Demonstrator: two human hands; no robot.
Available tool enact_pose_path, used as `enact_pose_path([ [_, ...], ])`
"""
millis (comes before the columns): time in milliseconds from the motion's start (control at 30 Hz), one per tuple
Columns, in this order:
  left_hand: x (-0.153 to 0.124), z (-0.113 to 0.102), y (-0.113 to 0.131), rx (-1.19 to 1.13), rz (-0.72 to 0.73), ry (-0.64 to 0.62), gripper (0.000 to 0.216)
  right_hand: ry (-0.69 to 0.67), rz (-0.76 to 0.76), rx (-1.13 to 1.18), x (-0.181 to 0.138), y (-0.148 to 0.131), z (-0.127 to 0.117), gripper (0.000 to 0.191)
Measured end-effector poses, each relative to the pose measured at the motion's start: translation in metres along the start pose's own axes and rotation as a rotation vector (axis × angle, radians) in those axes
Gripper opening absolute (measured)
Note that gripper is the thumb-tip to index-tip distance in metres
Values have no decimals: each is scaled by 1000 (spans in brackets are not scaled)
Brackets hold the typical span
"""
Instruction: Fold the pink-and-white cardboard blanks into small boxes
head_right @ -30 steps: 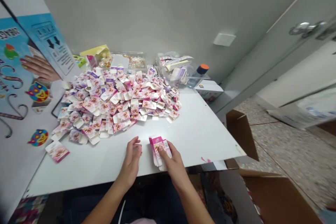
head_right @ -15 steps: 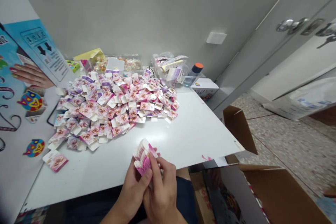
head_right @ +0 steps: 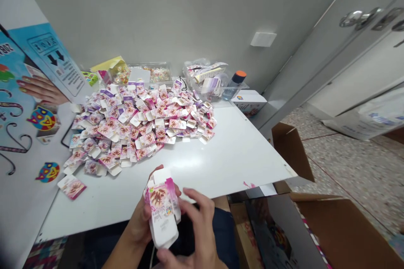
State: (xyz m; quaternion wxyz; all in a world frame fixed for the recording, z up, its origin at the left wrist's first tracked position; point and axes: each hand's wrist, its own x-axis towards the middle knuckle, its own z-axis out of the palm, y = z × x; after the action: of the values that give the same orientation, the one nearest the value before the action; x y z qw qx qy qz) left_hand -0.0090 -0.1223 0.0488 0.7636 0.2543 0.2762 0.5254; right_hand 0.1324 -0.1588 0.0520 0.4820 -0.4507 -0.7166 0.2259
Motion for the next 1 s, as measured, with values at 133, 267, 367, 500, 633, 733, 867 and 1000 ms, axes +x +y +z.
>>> enact_pose_path([
  [133, 2, 1, -3, 82, 49, 36, 103, -20, 398, 333, -3, -4, 6, 80],
  [267, 1, 6, -6, 171, 254, 121, 85, -30, 763, 823, 6, -7, 11, 66],
  [367, -3, 7, -6, 234, 236, 65, 81, -92, 912, 1088, 15, -10, 9, 63],
  [500, -1, 2, -3, 273, 56, -84, 78, -102, 933, 1200, 19, -11, 3, 54],
  [633, 14, -7, -6, 388, 67, -139, 76, 0, 879, 1055, 16, 7, 0, 50],
  [733, 24, -14, -17, 616, 165, 41, 68, 143, 755, 626, 23, 51, -14, 53],
  [867, 21, -28, -32, 833, 179, 186, 46, 334, 662, -97, 47, 139, -60, 58],
  [1000, 2, -47, -35, 1087, 290, 249, 37, 453, 626, -418, 70, 210, -110, 63],
])
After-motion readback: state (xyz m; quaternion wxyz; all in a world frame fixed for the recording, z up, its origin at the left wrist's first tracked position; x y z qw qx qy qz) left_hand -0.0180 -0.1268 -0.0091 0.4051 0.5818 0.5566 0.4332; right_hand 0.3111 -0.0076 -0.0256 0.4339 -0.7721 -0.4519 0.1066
